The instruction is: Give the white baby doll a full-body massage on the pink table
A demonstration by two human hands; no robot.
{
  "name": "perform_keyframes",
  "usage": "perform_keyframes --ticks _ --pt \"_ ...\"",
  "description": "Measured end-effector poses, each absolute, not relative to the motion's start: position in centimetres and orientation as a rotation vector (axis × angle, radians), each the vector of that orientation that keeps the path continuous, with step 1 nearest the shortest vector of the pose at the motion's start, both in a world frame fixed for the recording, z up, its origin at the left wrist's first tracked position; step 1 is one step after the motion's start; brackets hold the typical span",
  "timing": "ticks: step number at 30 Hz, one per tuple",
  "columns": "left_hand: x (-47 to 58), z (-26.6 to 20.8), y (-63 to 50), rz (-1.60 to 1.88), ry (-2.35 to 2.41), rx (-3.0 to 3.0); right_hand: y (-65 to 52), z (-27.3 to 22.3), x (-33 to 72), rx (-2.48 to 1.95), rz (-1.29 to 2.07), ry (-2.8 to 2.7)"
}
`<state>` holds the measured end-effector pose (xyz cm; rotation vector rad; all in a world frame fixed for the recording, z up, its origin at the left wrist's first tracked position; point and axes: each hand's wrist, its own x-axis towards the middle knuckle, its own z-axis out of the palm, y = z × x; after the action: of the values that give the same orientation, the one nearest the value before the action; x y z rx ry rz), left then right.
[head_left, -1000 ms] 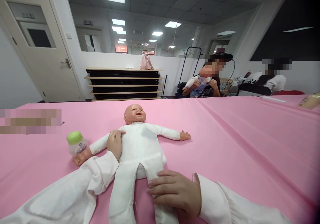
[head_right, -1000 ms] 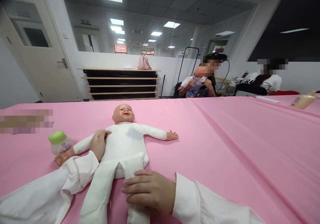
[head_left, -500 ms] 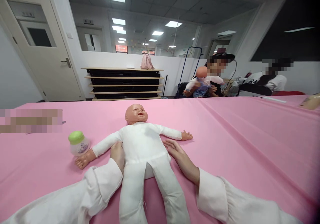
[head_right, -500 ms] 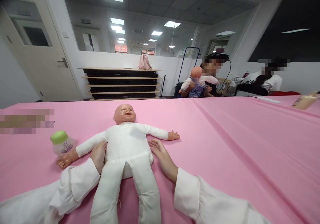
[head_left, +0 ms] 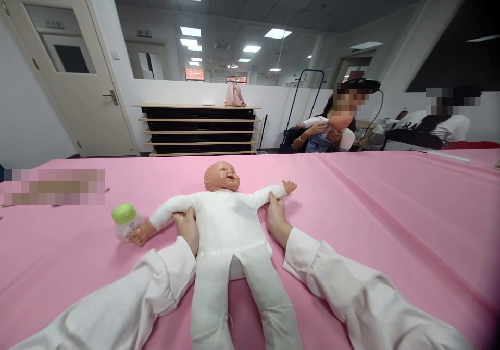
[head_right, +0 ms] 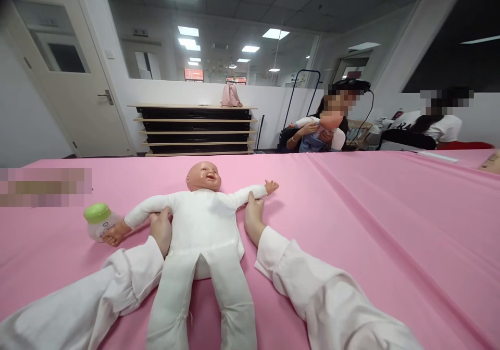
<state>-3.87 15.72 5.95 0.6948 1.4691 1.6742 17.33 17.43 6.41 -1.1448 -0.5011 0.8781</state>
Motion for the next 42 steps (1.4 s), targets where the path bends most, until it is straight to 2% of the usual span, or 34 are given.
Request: perform_keyframes --ticks 8,14,16,21,25,32,42 --pt "-3.9 6.8 17.0 1.598 1.499 0.779 19.2 7.0 16.9 -1.280 0.359 -0.932" --pt "-4.2 5.5 18.0 1.714 1.131 0.621 19.4 5.5 17.9 -1.416 0.388 -0.852" --pt "-4.0 5.6 17.5 1.720 1.164 0.626 18.8 5.2 18.1 -1.446 0.419 -0.809" --pt "-3.6 6.6 15.9 1.628 1.494 0.995 17.3 6.0 17.2 -1.357 0.371 -0.896" --pt "-3.9 7.3 16.1 1.548 1.520 1.484 18.2 7.4 16.7 -1.315 0.352 -1.032" --pt "-5.2 7.5 18.6 1.085 1.808 1.950 22.6 6.4 18.3 -1.328 0.522 -1.138" --pt "-5.7 7.6 19.5 0.524 2.060 2.041 22.2 5.1 19.0 -1.386 0.577 -1.221"
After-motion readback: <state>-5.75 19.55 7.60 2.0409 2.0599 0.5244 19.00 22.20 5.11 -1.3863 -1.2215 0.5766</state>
